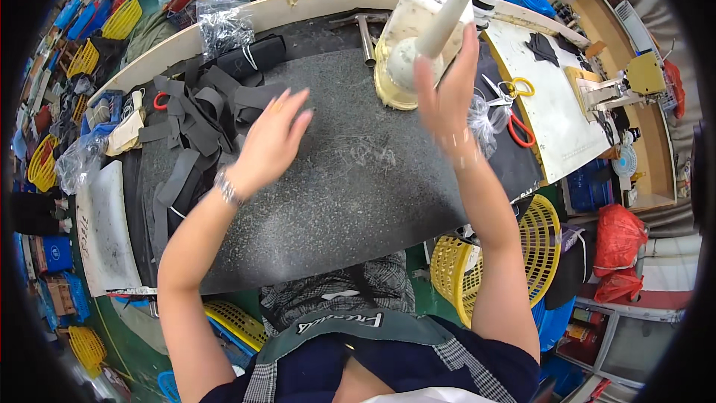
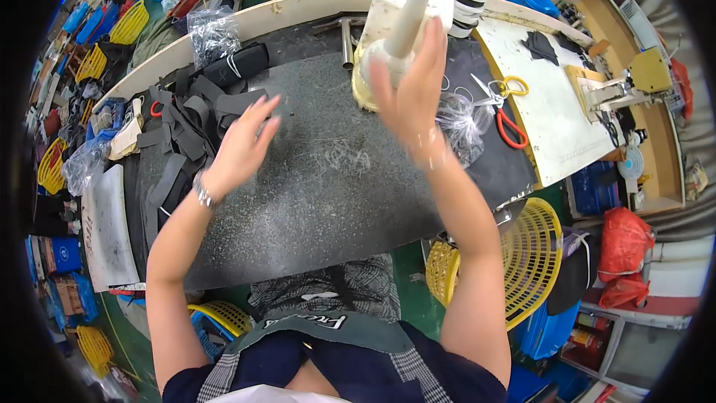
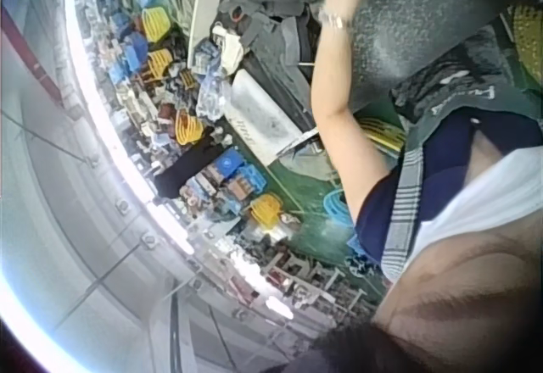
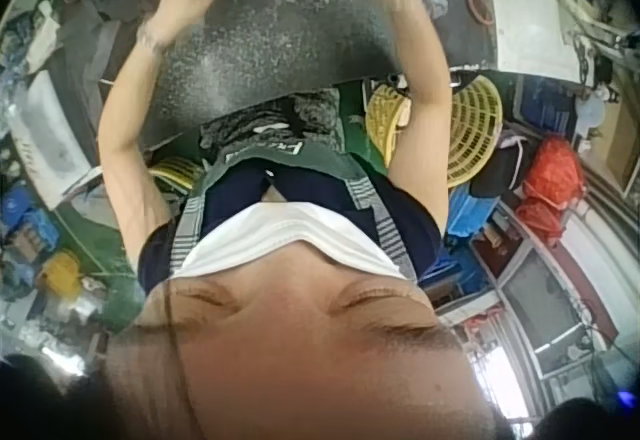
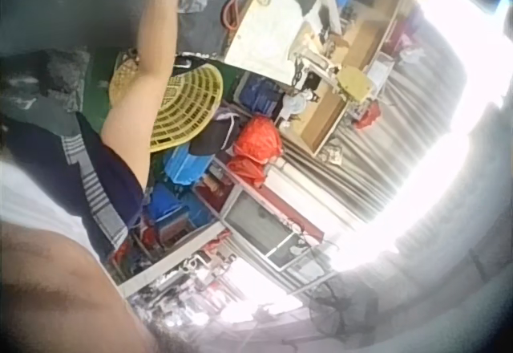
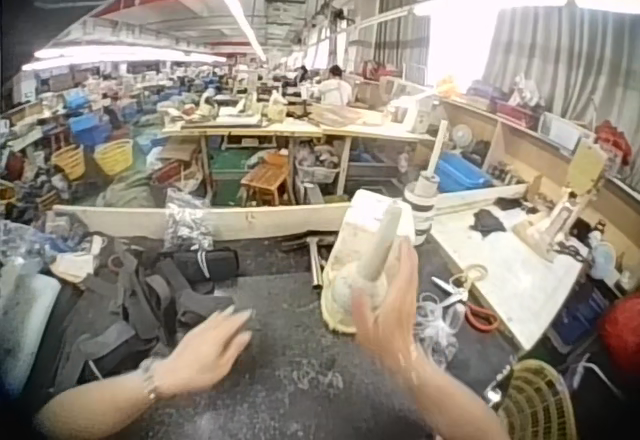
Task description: The person applies adhesive to leather pieces with an applicator, sorts material components in plastic baskets, wipes down the work surface, and presses lining strips onto scalloped leather cutouts by hand.
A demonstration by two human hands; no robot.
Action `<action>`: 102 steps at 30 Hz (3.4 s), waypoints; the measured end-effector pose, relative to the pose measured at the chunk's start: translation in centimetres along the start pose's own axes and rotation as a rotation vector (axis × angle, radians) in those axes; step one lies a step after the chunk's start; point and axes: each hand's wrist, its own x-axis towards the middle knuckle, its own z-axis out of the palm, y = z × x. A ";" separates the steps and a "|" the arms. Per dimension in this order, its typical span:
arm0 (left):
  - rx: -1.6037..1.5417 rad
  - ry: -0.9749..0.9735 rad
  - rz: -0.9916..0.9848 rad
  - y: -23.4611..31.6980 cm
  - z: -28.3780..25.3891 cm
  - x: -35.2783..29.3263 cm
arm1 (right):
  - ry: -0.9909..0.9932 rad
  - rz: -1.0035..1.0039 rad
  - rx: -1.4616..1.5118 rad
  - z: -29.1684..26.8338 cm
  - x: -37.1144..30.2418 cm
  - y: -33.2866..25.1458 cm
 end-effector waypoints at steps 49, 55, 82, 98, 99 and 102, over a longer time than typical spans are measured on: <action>0.575 0.373 -0.482 -1.1 -9.7 -19.7 | -0.725 -0.064 -0.258 15.2 -4.9 -3.1; 0.436 0.464 -0.270 1.7 -8.9 -19.9 | -0.773 -0.104 -0.242 12.4 -7.9 -5.1; -0.434 0.508 -0.047 8.3 0.6 -23.4 | -1.052 -0.406 -0.009 1.8 -14.3 -11.1; -0.594 0.582 -0.103 10.7 2.2 -26.1 | -0.811 -0.407 -0.301 12.5 -11.0 -3.7; -0.632 0.546 -0.080 10.7 1.9 -25.5 | -0.860 -0.429 -0.306 9.8 -11.9 -5.9; -0.633 0.454 -0.032 10.4 1.7 -25.0 | -1.063 -0.357 -0.211 2.9 -14.3 -13.5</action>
